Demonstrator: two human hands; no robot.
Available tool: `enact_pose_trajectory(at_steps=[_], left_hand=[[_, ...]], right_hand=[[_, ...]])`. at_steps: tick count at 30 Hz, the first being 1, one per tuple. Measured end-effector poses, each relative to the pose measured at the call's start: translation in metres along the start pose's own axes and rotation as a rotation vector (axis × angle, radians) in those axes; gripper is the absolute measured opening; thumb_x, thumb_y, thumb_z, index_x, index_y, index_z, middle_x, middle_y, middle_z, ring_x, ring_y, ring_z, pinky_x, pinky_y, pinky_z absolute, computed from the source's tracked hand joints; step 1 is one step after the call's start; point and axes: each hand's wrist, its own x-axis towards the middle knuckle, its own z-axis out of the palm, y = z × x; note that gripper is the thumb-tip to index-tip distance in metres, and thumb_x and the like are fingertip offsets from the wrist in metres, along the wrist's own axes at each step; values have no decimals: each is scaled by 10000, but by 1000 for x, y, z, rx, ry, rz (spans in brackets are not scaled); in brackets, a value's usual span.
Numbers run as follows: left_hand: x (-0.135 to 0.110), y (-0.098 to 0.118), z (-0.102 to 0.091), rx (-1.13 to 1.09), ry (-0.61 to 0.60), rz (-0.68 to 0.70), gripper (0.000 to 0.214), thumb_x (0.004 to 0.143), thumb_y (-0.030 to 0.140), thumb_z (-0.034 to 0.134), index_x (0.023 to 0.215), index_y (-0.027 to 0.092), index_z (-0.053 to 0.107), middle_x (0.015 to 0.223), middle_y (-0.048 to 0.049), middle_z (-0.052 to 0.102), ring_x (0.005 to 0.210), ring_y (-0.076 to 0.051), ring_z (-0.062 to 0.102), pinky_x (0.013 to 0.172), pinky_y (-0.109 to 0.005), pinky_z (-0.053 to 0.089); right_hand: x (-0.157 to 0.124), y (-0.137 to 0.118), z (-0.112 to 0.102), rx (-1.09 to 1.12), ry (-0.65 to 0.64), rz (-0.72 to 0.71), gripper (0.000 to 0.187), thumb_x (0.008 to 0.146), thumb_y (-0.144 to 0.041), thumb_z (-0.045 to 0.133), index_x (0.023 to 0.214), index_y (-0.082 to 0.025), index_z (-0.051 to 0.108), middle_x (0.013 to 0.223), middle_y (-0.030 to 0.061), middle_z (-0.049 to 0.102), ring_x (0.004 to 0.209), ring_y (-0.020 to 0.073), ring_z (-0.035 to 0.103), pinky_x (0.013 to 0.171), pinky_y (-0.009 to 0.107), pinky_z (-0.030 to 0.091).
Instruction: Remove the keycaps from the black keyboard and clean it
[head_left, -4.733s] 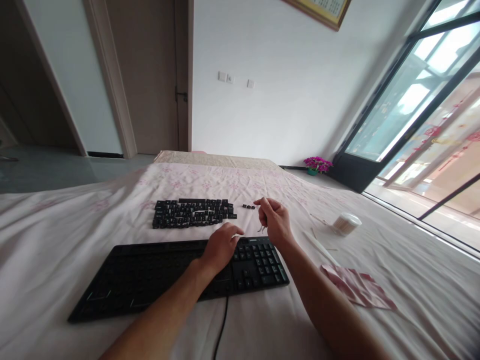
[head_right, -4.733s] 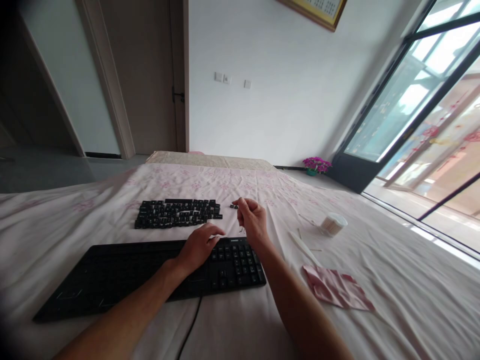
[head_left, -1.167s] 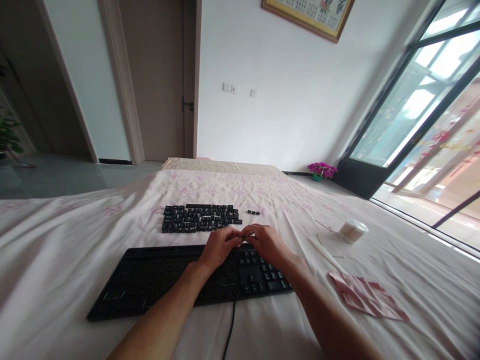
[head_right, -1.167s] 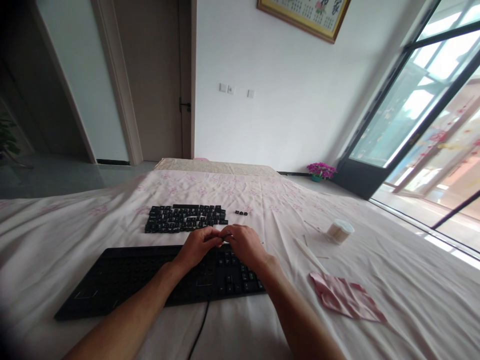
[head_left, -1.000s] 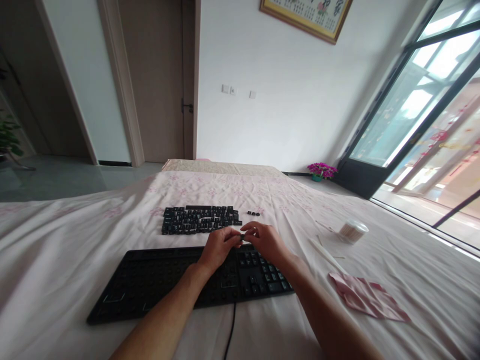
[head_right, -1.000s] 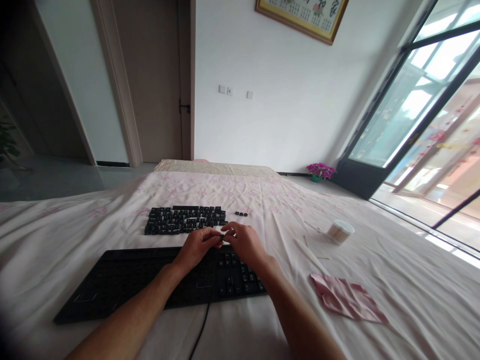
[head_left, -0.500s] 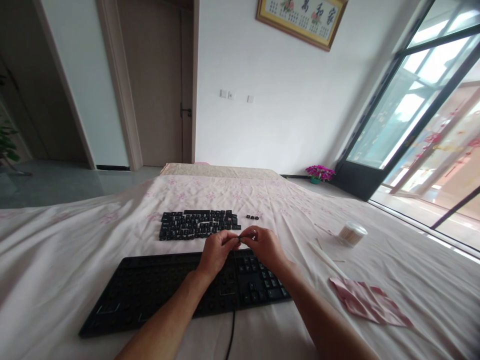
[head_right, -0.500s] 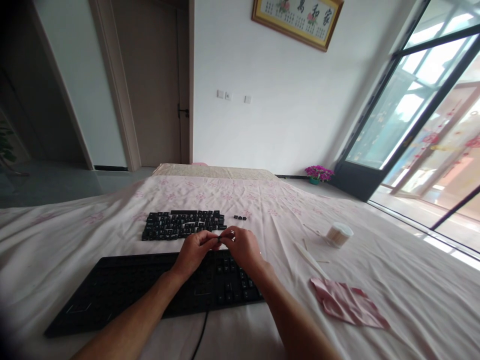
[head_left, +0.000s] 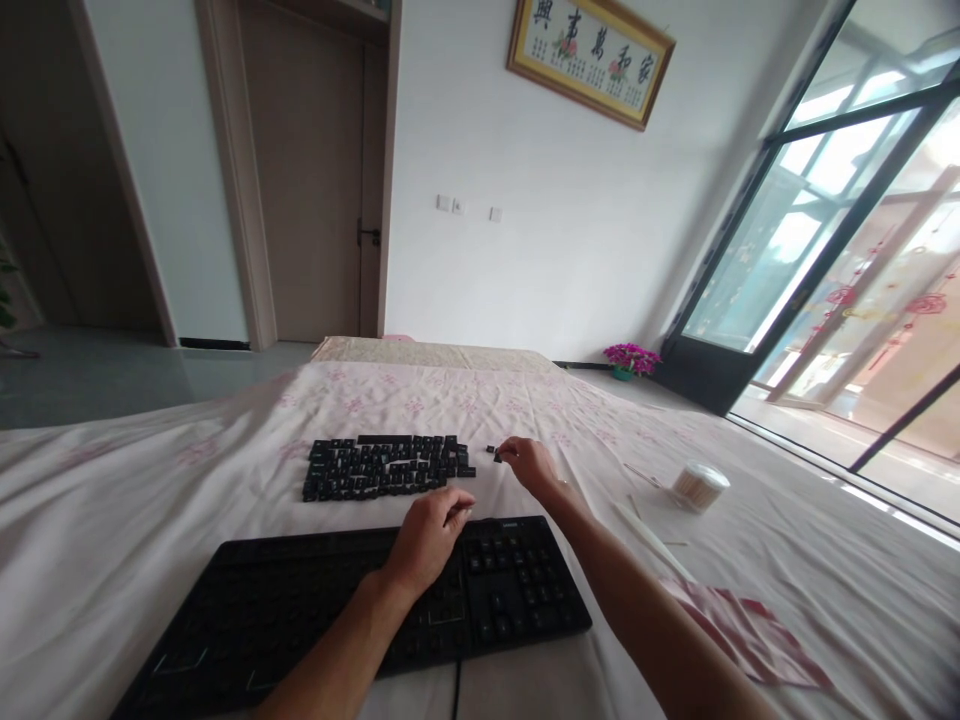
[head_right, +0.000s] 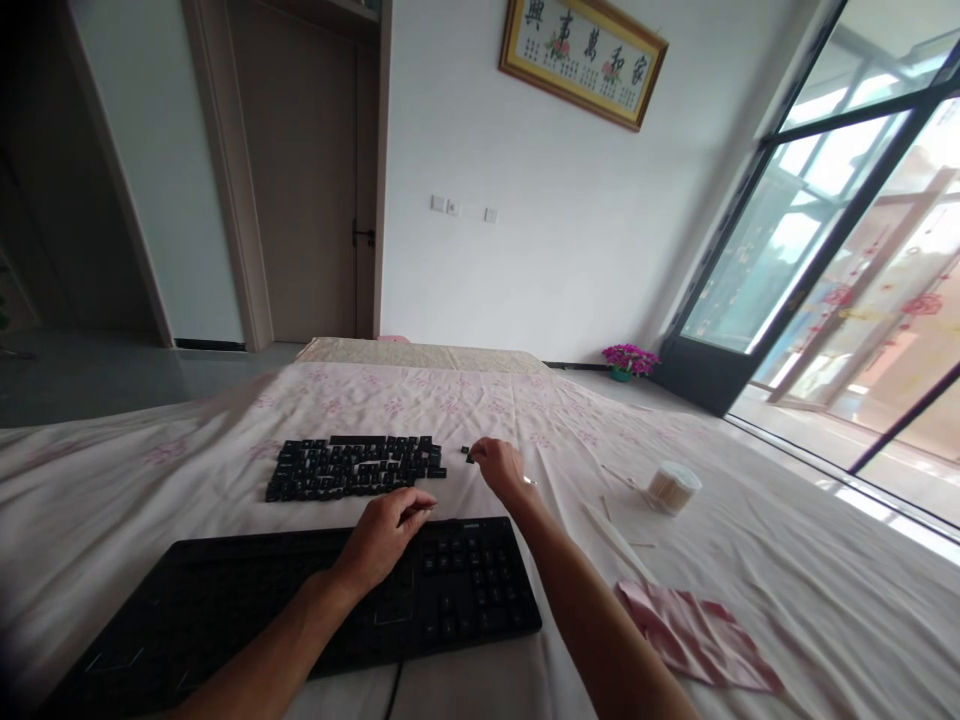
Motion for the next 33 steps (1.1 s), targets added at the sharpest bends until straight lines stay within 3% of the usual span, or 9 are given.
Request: enact_pose_trajectory(at_steps=[12,21,26,30,33], left_hand=[[1,0,0,36,-26,22,210,794,149,504,892,211,679,917,-44,695,873,-191,631,809,-294,476],[1,3,-1,53,-28,32,199,803,144,513,876,207,687,895,-40,698,865,-189,634,800,-288,466],[-2,4,-2,60,-49,61,192,833,172,505,884,203,687,909,-38,692,877,-179,627,825,-285,455],[-4,8,-4,124,-96,72,203,835,170,488,860,207,686,898,-32,678,874,-177,616,816,-284,446],[-5,11,-5,148,-127,87,189,832,200,502,858,211,689,889,-33,672,865,-182,607,810,-287,447]], right_hand=[[20,2,14,-29,-22,-40,206,802,-311,578,925,-251,732,896,18,723,849,176,630,676,233,380],[4,-8,-8,35,85,-64,242,831,-368,543,853,-207,723,781,36,709,732,164,617,628,235,367],[-27,-30,-37,505,140,-95,350,822,-472,544,752,-161,688,589,3,618,520,112,503,511,218,342],[-65,-53,-56,1022,139,-65,423,813,-560,542,789,-156,664,455,-62,404,388,67,299,400,210,223],[-91,-68,-60,1269,104,-31,401,809,-563,560,769,-170,627,439,-84,325,373,56,223,376,205,164]])
